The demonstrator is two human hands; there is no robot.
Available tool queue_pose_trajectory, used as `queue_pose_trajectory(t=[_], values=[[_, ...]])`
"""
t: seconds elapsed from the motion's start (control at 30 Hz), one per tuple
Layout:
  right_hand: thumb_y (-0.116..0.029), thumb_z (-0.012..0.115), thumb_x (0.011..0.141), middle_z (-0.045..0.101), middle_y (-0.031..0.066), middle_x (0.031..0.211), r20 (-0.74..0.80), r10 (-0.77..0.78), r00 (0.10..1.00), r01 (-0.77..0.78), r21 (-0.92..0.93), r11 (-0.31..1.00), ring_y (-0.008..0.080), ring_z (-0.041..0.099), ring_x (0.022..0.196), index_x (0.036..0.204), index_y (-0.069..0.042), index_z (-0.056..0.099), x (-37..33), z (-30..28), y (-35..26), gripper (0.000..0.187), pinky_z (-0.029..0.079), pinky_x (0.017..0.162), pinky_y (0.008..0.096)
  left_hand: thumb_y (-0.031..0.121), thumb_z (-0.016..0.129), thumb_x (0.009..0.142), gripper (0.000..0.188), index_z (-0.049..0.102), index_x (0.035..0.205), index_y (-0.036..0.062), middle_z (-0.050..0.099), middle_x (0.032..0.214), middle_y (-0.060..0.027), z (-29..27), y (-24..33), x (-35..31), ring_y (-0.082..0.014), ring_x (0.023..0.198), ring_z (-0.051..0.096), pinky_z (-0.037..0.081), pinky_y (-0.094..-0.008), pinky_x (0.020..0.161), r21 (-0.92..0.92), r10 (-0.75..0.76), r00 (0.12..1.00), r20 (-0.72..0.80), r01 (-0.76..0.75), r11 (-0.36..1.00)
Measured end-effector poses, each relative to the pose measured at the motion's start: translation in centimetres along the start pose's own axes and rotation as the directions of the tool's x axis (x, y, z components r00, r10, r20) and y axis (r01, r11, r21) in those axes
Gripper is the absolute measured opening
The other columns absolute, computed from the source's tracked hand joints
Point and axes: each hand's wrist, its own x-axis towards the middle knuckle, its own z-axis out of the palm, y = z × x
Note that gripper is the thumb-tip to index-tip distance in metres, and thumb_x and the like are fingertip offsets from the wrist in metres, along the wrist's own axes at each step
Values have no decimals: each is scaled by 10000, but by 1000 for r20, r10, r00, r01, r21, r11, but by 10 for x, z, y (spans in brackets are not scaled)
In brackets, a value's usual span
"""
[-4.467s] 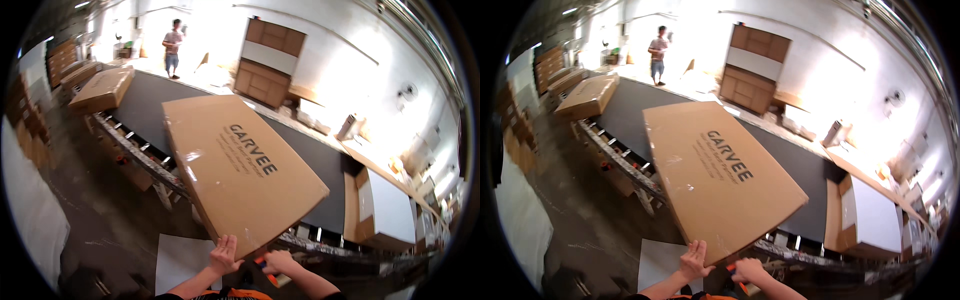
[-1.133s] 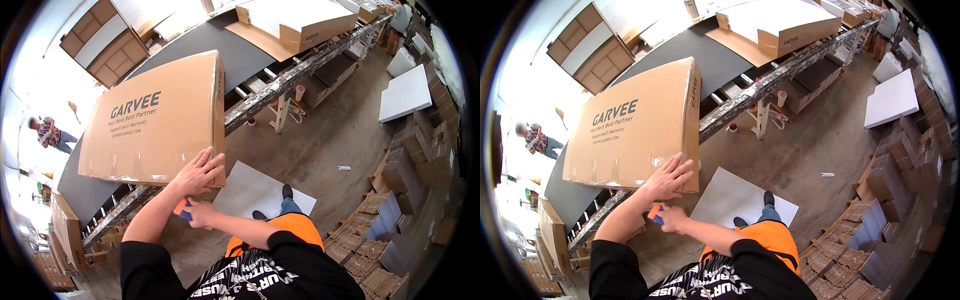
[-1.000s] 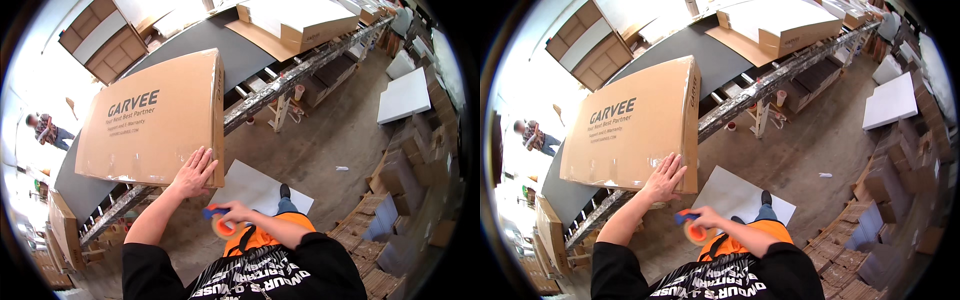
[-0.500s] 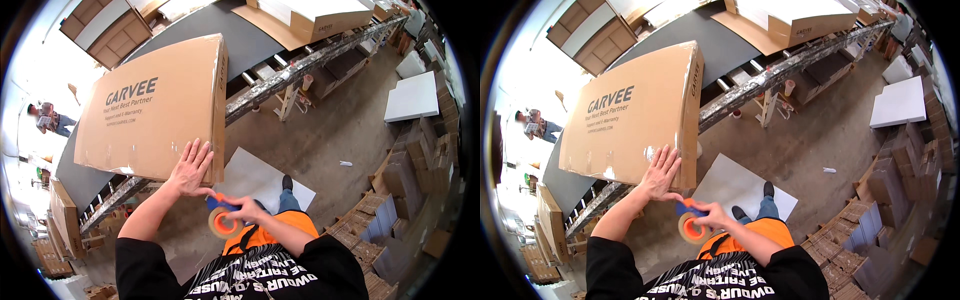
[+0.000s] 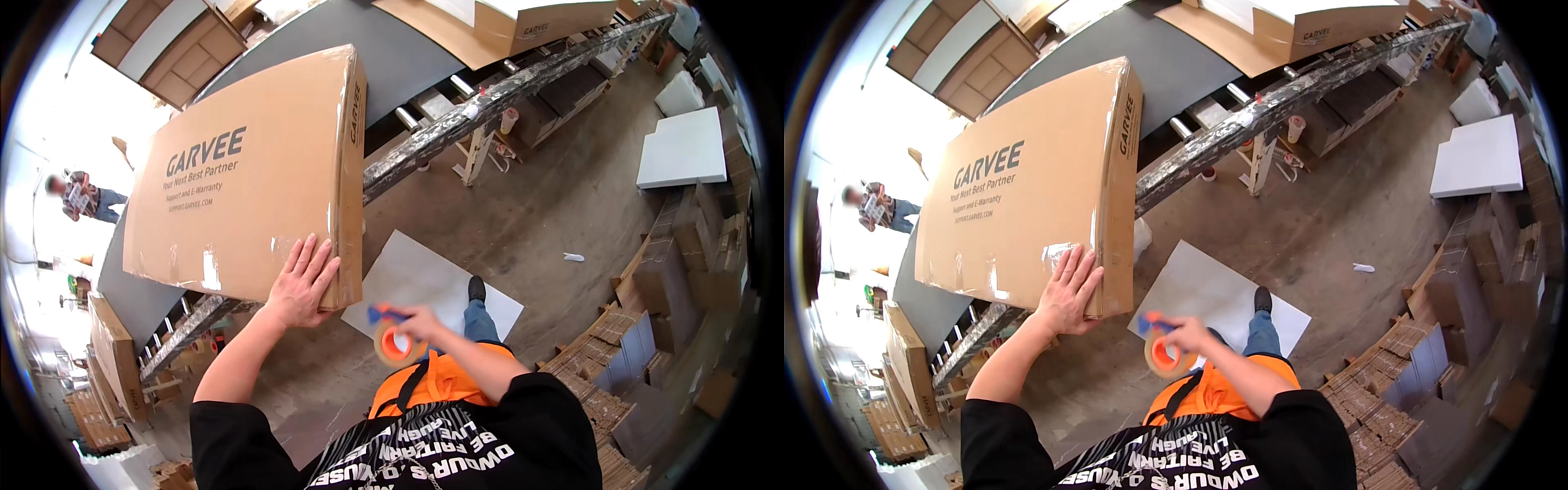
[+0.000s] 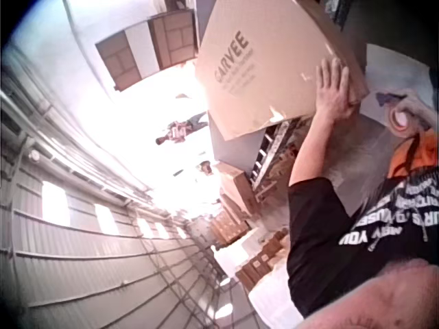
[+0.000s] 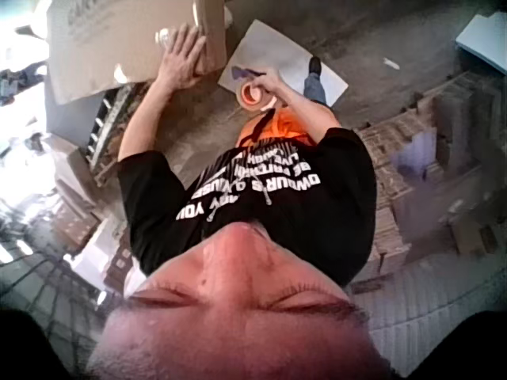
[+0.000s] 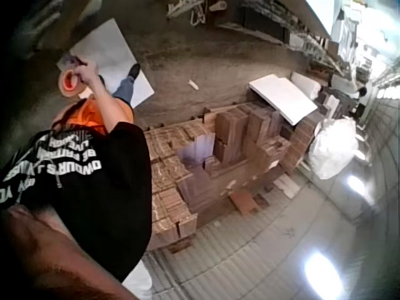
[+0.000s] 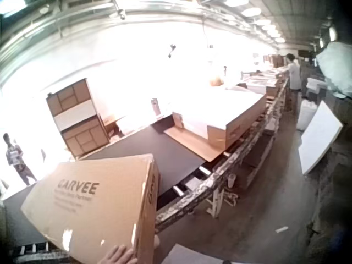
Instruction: The person tapes a large cardboard box along its seams using a handheld tape dispenser, then picks up a large white panel and places it into an open box on a conveyor belt.
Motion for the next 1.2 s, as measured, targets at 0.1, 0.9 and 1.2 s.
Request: queue_pose_trajectory(t=[0.1,0.9,1.2], values=[[63,645,692,671,80,1166,-158,-524,837,540,395,743,123,630,998,1308,-8,586,5,-31,-33,622,503,880,267,469,767,629,978,386,1427,51,278,1530,-224,-6,1,-8,-452,1431,200,132,-549,1188,0,-18,1000,18,18,1000],[-224,649,626,647,124,1033,419,-488,766,563,-804,194,297,660,926,971,-149,706,10,109,-38,358,534,771,430,679,623,731,979,386,1429,33,280,1535,-210,9,-9,-25,-437,1445,165,99,-549,1186,-40,-23,999,-43,21,999],[-290,671,624,618,44,1188,-350,-590,728,-18,-870,494,311,652,984,1133,-248,694,-105,-73,-60,511,523,860,391,480,396,954,539,616,1257,92,623,1283,-15,17,71,7,-217,1226,525,183,-484,1181,45,318,891,323,-350,936]])
